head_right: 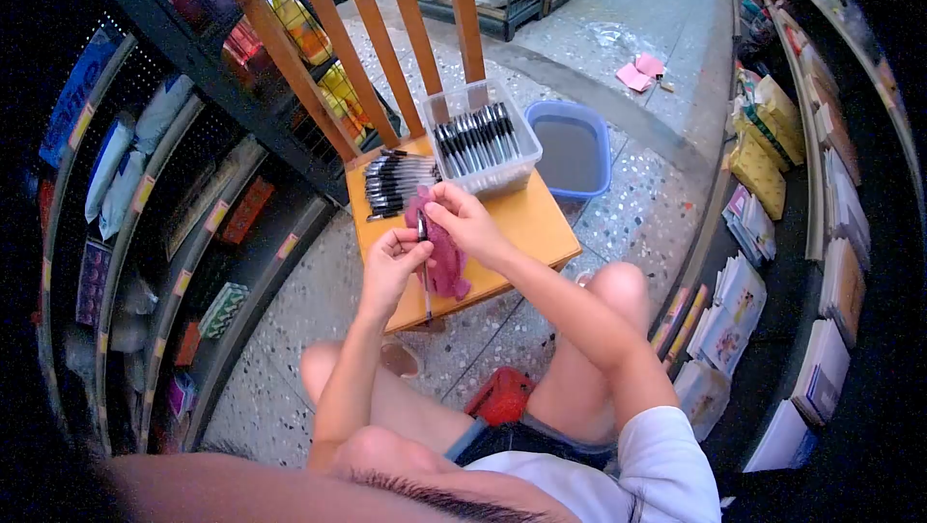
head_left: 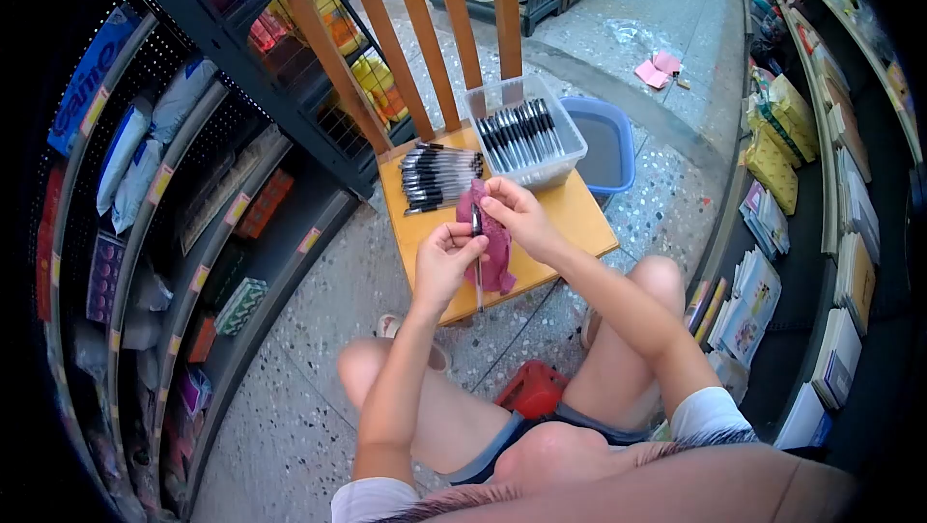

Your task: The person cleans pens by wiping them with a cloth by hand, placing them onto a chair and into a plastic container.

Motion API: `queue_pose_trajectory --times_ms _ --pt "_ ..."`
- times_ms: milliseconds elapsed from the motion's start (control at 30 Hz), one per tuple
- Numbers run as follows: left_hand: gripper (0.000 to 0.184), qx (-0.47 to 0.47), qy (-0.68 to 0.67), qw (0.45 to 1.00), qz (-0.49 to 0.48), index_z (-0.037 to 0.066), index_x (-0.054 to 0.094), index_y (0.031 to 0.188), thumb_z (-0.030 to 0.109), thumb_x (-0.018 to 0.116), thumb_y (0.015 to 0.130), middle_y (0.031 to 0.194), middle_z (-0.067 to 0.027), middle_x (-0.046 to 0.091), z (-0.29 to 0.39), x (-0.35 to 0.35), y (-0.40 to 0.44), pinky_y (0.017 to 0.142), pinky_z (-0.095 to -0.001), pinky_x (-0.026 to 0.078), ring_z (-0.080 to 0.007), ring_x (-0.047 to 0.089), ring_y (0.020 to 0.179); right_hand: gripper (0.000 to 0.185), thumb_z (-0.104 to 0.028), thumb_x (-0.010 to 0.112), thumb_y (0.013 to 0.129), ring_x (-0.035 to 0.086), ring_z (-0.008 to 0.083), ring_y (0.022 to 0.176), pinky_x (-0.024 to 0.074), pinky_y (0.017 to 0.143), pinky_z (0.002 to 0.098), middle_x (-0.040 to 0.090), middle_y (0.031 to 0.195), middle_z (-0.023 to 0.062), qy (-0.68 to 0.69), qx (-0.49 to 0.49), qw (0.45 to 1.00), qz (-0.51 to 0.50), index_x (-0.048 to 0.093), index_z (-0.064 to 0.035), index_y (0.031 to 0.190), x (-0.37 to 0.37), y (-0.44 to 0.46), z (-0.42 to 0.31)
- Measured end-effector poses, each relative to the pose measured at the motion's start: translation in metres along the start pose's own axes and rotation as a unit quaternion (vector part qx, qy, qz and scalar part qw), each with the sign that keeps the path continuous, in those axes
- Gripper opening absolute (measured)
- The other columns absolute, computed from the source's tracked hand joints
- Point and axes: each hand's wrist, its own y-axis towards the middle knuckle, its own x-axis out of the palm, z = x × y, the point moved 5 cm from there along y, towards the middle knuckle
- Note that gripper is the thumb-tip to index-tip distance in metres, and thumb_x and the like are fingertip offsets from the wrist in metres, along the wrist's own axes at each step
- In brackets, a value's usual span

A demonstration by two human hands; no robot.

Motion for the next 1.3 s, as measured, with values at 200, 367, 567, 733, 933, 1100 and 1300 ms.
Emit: queue_pose_trajectory --times_ms 200,367,567,733,933,1100,1300 --pt "0.02 0.01 -0.024 0.999 0.025 -0.002 0.055 0.102 0.01 0.058 0.087 0.086 -0.0074 0.064 0.009 -0.008 -0.009 0.067 -0.0257 0.052 -0.0137 0.063 0.072 0.006 -0.01 0.057 0.087 0.055 0.0043 0.073 0.0479 0.065 0.0214 0.059 0.084 -0.001 0.096 0.044 0.993 -0.055 0.056 -0.0058 0.091 0.012 0.002 0.004" --pt "0.022 0.012 -0.021 1.0 0.003 -0.004 0.055 0.106 0.011 0.055 0.089 0.088 -0.0081 0.064 0.017 -0.004 -0.021 0.067 -0.0258 0.052 -0.0135 0.063 0.073 0.004 -0.008 0.058 0.086 0.053 0.0038 0.066 0.0468 0.058 0.0211 0.058 0.076 -0.0017 0.0 0.034 0.996 -0.084 0.056 -0.0048 0.088 0.028 -0.006 -0.007" --pt "0.019 0.07 0.027 0.997 -0.002 -0.004 0.058 0.101 0.01 0.056 0.088 0.085 -0.0054 0.064 0.004 0.0 -0.025 0.062 -0.0215 0.048 -0.0103 0.061 0.071 0.006 -0.008 0.053 0.088 0.054 0.0051 0.069 0.0454 0.06 0.0205 0.058 0.079 -0.0001 -0.11 -0.097 0.989 0.011 0.053 -0.0031 0.092 0.023 -0.009 -0.007" --pt "0.018 0.092 0.165 0.981 0.045 -0.004 0.061 0.098 0.009 0.058 0.086 0.081 -0.0055 0.065 0.003 -0.002 -0.027 0.056 -0.0215 0.046 -0.0084 0.061 0.069 0.01 -0.011 0.051 0.09 0.056 0.0065 0.077 0.0462 0.068 0.0223 0.059 0.086 -0.0001 -0.018 0.014 1.0 0.007 0.052 -0.0047 0.098 0.017 -0.017 -0.022" --pt "0.02 0.249 0.336 0.901 0.111 -0.004 0.061 0.098 0.005 0.062 0.08 0.081 -0.0148 0.065 0.027 -0.002 -0.033 0.057 -0.0292 0.048 -0.0192 0.063 0.066 0.006 -0.007 0.059 0.085 0.051 0.002 0.069 0.0433 0.062 0.0183 0.056 0.078 -0.0035 0.014 0.031 0.997 -0.068 0.056 -0.003 0.088 0.017 -0.027 -0.012" --pt "0.018 0.239 0.399 0.879 0.106 -0.003 0.061 0.096 0.005 0.062 0.079 0.082 -0.0191 0.063 0.018 0.011 -0.034 0.064 -0.0348 0.048 -0.0311 0.062 0.072 0.006 -0.008 0.058 0.086 0.05 0.0018 0.066 0.0425 0.058 0.0183 0.056 0.076 -0.0026 0.003 -0.006 1.0 -0.013 0.055 -0.0029 0.087 0.007 -0.022 0.011" --pt "0.017 0.253 0.412 0.87 0.097 -0.003 0.06 0.096 0.005 0.061 0.081 0.083 -0.0185 0.062 0.016 0.017 -0.025 0.064 -0.0353 0.048 -0.0305 0.062 0.074 0.008 -0.009 0.054 0.089 0.049 0.0021 0.07 0.0412 0.064 0.017 0.054 0.079 -0.0025 0.045 0.054 0.997 0.015 0.05 -0.0041 0.093 -0.007 -0.015 0.008"
